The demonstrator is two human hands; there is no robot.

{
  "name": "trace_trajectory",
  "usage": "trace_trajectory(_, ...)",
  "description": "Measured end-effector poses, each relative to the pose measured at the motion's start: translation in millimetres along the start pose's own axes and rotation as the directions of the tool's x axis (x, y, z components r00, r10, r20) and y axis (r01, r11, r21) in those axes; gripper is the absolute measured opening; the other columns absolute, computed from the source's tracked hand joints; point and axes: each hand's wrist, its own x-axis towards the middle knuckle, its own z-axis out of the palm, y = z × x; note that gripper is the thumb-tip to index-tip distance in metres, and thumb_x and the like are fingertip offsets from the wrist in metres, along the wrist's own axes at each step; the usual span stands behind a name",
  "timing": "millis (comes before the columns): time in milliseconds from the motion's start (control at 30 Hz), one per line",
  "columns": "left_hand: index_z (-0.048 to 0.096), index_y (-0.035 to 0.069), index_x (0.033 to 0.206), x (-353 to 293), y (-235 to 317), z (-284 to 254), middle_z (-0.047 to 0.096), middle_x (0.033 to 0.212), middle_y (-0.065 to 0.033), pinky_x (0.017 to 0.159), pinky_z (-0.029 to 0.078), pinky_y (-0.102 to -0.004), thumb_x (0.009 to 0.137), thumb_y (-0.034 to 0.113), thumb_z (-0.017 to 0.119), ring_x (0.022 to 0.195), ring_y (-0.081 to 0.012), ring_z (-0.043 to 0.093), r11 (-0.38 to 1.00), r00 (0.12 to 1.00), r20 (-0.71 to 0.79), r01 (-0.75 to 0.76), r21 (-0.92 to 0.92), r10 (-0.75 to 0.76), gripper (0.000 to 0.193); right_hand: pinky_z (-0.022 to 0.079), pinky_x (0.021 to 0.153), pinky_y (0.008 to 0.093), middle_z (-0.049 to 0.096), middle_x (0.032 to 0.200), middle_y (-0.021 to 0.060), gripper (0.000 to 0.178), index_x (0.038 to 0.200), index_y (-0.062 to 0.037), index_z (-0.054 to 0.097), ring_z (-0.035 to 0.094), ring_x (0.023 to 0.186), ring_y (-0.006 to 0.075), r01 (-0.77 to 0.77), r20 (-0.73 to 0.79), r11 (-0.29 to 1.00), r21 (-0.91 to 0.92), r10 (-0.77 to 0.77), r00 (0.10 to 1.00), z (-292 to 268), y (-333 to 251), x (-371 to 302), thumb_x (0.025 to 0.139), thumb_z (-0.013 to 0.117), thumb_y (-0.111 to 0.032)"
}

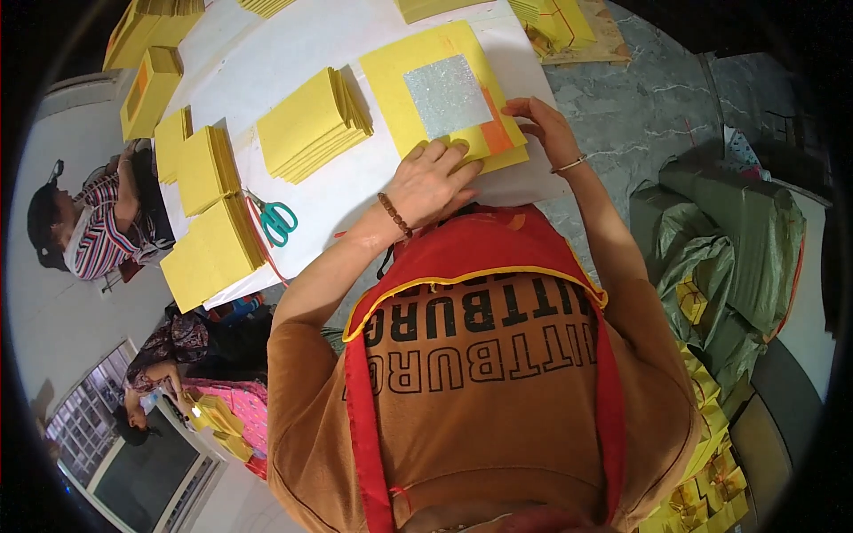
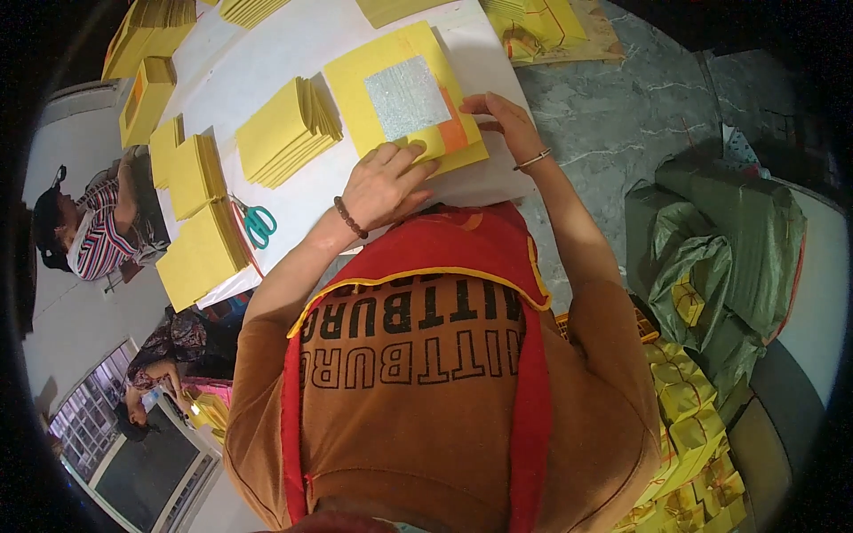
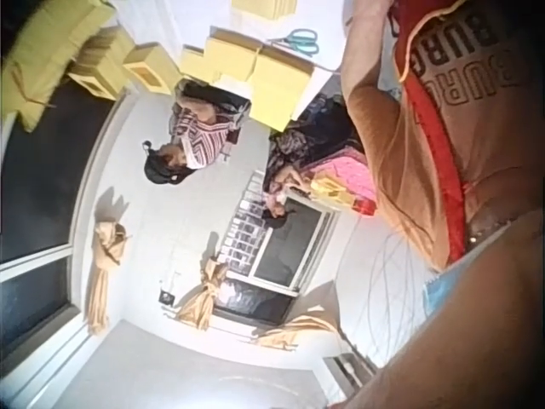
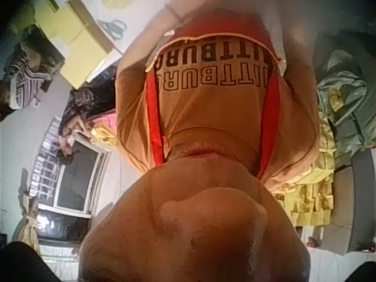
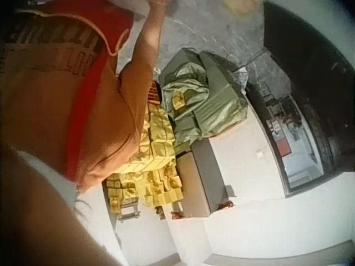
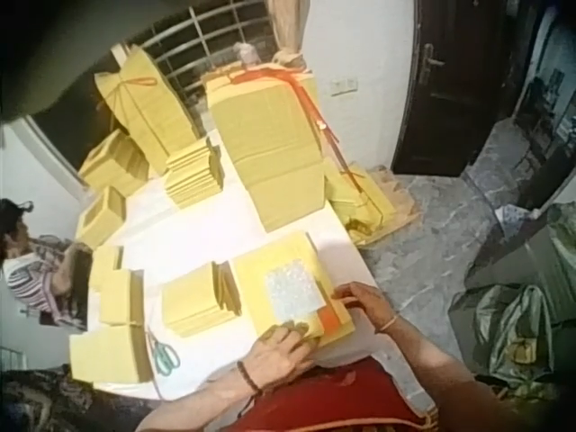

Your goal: Folding and stacking yellow joss paper sheets into bundles at a workshop table.

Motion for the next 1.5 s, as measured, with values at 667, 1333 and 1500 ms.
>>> trace_trajectory(667,0.06,0.003,0.088,-1,-29,3,0.06,0.083,-0.0105,0.062,0.046,-0.0324,0.082,0.012,0.061,0.072,-0.0247,0.057,0.862,0.974,0.023,0.209,-0.461,-0.224,0.011,0.042,0.089,0.0311,0.06,0.107,0.0077,0.039,0.11,-0.0022,0.058,0.055,0.101,0.0158,0.02,0.051,0.998,-0.065,-0.017,0.999,-4,-3,5,0.095,0.039,-0.033)
trace_trajectory(1333,0.062,-0.001,0.078,7,-28,5,0.058,0.073,-0.0078,0.056,0.042,-0.0277,0.076,0.01,0.059,0.061,-0.0161,0.053,0.712,0.904,0.186,0.419,-0.563,-0.384,0.011,0.043,0.088,0.0303,0.061,0.104,0.0092,0.04,0.109,-0.0008,0.058,0.056,0.099,0.0171,-0.006,0.064,0.995,-0.096,0.013,0.998,-8,-5,11,0.095,0.039,-0.033)
trace_trajectory(1500,0.059,0.0,0.08,5,-28,8,0.056,0.071,-0.0047,0.056,0.04,-0.0245,0.079,0.009,0.057,0.061,-0.01,0.049,0.636,0.878,0.209,0.46,-0.62,-0.431,0.01,0.039,0.088,0.029,0.062,0.106,0.0049,0.035,0.108,-0.0058,0.061,0.054,0.101,0.0141,0.0,0.096,0.997,-0.077,0.007,0.995,-12,-2,10,0.093,0.044,-0.033)
